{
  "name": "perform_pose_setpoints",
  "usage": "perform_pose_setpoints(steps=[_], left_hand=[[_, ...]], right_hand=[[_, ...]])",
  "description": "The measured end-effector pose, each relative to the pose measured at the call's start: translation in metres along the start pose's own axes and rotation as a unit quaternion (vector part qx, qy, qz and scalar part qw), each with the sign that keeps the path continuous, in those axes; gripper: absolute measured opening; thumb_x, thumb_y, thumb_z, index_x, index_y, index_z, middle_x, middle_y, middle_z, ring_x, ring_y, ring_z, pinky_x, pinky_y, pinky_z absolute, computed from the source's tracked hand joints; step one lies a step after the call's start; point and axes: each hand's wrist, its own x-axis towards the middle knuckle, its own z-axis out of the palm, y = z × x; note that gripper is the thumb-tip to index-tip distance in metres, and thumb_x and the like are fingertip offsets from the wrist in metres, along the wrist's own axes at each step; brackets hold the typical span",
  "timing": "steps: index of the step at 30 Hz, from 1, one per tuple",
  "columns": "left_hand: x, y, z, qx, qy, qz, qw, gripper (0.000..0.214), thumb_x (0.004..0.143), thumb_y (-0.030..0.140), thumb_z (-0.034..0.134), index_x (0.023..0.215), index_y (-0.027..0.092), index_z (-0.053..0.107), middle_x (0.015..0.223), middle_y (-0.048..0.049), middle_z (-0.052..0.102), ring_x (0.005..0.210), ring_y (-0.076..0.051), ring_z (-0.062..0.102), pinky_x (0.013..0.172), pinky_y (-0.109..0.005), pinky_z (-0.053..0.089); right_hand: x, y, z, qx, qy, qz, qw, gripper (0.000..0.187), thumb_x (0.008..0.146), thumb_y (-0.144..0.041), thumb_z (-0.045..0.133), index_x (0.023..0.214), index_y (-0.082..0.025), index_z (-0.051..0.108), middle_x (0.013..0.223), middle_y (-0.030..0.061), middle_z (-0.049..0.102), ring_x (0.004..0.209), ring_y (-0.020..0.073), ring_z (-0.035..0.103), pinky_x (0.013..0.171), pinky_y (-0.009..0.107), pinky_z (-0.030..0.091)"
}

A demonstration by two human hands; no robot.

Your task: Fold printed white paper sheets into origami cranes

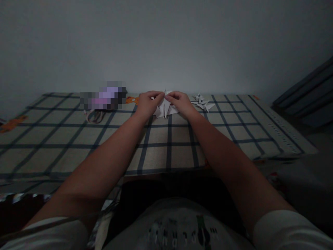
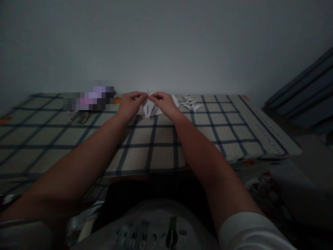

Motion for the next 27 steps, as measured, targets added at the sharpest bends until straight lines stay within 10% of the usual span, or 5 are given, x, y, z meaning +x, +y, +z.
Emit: perform_pose_setpoints(steps=[27], left_hand=[[0.006,-0.007,0.003,-0.052,0.078,-0.023,0.995,0.045,0.089,0.063,0.060,0.089,0.020,0.074,0.088,-0.0059,0.074,0.092,-0.020,0.067,0.077,-0.029,0.052]], right_hand=[[-0.003,-0.001,0.008,-0.020,-0.022,-0.015,0.999,0.026,0.075,-0.042,0.079,0.087,-0.020,0.072,0.083,0.0001,0.066,0.078,0.0134,0.054,0.078,0.029,0.047]])
